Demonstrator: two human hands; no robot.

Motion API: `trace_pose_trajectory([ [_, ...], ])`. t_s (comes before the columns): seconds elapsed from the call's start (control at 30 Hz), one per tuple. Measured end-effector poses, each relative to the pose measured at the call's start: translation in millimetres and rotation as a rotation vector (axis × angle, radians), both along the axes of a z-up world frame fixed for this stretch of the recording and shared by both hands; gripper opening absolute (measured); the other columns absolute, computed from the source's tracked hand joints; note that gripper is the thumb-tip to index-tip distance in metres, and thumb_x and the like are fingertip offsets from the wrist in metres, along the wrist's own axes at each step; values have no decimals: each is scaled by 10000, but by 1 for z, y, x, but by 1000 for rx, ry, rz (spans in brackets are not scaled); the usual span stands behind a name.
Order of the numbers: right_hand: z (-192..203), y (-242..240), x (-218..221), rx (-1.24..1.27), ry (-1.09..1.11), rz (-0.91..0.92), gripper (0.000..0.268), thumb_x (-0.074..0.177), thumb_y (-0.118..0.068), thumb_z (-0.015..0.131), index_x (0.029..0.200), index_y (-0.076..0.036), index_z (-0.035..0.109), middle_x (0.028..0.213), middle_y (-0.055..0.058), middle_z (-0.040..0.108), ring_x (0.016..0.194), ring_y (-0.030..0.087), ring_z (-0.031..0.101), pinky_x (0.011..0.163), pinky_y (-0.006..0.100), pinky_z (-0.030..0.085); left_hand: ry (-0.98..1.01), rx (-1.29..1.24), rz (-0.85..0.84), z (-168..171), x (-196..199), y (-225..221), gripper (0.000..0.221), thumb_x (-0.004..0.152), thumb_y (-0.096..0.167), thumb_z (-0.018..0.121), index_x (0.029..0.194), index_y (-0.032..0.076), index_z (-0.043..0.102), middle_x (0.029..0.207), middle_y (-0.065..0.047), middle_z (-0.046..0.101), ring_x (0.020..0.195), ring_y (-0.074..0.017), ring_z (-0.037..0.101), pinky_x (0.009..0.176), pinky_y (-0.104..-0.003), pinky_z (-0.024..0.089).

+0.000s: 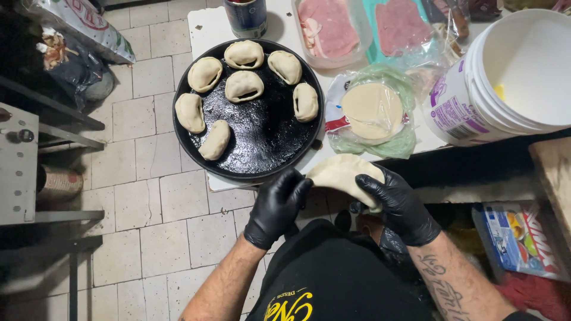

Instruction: Preparing empanadas by filling dough discs with ham and cheese and folding them.

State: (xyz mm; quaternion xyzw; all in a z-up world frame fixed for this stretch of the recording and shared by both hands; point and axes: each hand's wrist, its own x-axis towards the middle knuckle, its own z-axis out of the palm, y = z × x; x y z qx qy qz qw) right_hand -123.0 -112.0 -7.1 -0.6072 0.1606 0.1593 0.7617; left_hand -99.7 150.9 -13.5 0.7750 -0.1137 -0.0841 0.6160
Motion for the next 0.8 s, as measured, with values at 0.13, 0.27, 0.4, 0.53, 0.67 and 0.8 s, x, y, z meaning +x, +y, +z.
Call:
trace_pose_trajectory([
  [0.13,-22,-10,-9,162,-24,-1,572,886,-261,772,1363,7,603,939,70,695,710,138,656,615,288,569,191,-39,49,7,-2,-2,257,1009,268,730,1025,13,713,811,-106,740,723,-202,703,681,-353,573],
  [0.27,37,24,-13,226,40,10,651,825,-125,807,1408,31,565,1012,56,686,829,105,650,705,236,530,-84,-543,-287,19,1,-16,724,862,238,860,1448,38,484,1425,-97,586,1336,-208,562,1146,-360,451],
  [0.4,10,16,-27,443,35,249,627,939,-192,774,1456,87,552,1093,185,704,863,239,672,726,329,549,-33,-552,-385,9,-4,-20,640,903,180,841,1440,-21,558,1424,-154,658,1343,-251,624,1184,-393,495],
  [0.53,43,50,-20,493,7,148,639,897,-168,739,1462,24,510,1265,147,682,1089,231,648,891,357,524,-121,-573,-278,28,-10,-15,611,897,146,849,1416,-20,574,1436,-158,642,1352,-262,621,1176,-406,503],
  [0.67,41,60,-22,222,-133,21,522,937,-174,649,1426,-20,549,1264,87,686,1152,165,638,989,324,504,-477,-273,-89,35,-10,-11,525,883,152,859,1320,6,608,1351,-166,677,1272,-285,685,1103,-397,568],
  [0.8,49,62,-26,-171,-289,68,453,984,-218,593,1393,-24,615,1287,97,716,1174,147,653,1014,306,503,-665,-47,24,40,-14,-6,501,868,165,868,1286,40,622,1300,-170,697,1230,-308,706,1064,-395,584],
])
